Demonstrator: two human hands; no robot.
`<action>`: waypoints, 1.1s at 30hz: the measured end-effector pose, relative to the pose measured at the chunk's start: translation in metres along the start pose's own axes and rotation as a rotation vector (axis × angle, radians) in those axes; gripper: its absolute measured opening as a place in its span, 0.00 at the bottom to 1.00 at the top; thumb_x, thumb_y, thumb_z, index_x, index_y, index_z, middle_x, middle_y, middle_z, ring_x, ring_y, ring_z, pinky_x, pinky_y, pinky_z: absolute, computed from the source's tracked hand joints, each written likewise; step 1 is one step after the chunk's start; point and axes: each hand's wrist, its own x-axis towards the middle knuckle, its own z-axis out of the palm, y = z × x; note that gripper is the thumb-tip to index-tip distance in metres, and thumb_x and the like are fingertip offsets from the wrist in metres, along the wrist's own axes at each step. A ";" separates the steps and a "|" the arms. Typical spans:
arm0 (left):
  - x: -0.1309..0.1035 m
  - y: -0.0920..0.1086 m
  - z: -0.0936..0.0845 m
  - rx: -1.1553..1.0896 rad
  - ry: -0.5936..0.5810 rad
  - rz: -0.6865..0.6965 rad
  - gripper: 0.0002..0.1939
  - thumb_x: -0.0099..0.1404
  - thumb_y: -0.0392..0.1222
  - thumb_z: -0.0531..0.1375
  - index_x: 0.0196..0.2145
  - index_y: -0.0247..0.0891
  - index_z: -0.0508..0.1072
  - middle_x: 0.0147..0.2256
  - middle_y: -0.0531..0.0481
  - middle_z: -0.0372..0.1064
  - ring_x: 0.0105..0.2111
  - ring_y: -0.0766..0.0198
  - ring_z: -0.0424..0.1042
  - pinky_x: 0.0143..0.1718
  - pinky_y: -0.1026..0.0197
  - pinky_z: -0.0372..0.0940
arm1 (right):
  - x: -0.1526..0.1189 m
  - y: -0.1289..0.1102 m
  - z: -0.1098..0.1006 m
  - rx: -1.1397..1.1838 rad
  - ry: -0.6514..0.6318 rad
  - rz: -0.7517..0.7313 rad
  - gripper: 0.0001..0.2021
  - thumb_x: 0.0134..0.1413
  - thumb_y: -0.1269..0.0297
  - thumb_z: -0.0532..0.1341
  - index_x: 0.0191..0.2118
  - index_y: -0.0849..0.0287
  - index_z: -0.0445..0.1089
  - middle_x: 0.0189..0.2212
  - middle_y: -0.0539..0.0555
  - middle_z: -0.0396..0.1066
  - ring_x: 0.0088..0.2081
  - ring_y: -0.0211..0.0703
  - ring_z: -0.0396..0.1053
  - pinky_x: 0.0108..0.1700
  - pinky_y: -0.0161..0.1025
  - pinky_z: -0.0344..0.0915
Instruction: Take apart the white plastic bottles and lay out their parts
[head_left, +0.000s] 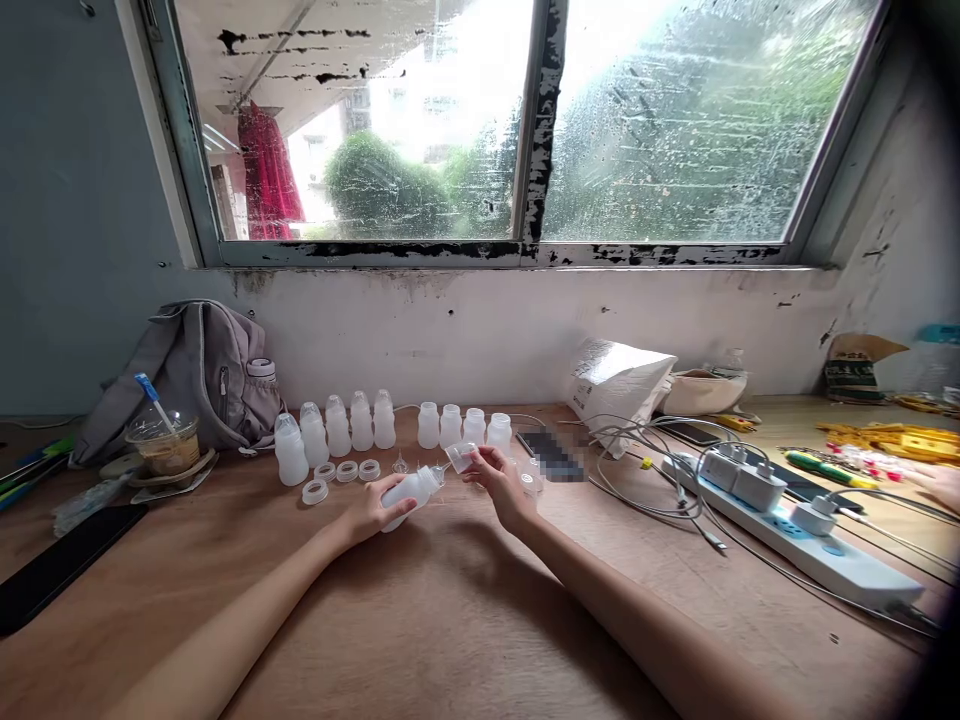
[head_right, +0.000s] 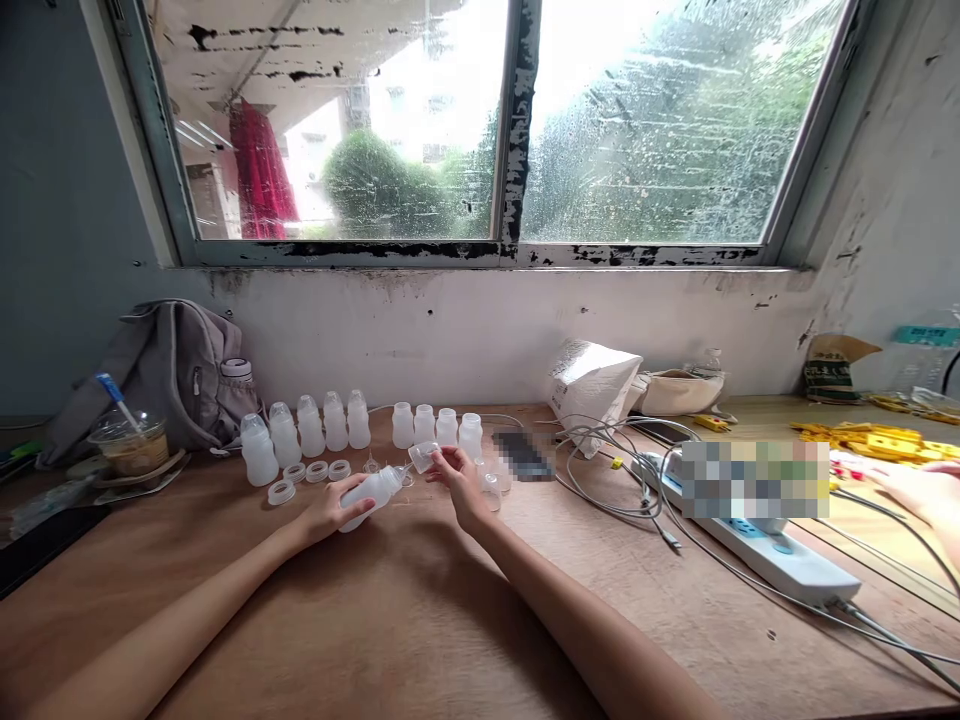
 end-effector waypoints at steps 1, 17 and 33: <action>0.000 0.000 0.000 0.002 0.001 -0.003 0.23 0.57 0.54 0.53 0.44 0.36 0.66 0.37 0.48 0.68 0.35 0.60 0.67 0.37 0.62 0.61 | -0.003 0.001 0.003 0.019 -0.041 0.024 0.14 0.44 0.55 0.60 0.34 0.60 0.63 0.32 0.55 0.67 0.30 0.42 0.66 0.34 0.41 0.65; 0.000 -0.003 0.000 -0.062 -0.057 -0.030 0.24 0.55 0.55 0.55 0.44 0.36 0.68 0.34 0.48 0.69 0.34 0.59 0.67 0.35 0.62 0.61 | -0.020 -0.005 0.017 -0.007 -0.310 0.076 0.17 0.46 0.55 0.59 0.40 0.60 0.65 0.35 0.55 0.67 0.35 0.42 0.66 0.37 0.42 0.66; 0.001 -0.004 0.002 0.034 -0.015 0.026 0.23 0.54 0.55 0.55 0.38 0.33 0.72 0.30 0.48 0.70 0.28 0.62 0.67 0.29 0.65 0.60 | -0.017 0.009 0.014 -0.071 -0.408 0.112 0.16 0.44 0.53 0.60 0.36 0.59 0.64 0.30 0.51 0.66 0.32 0.40 0.67 0.39 0.41 0.65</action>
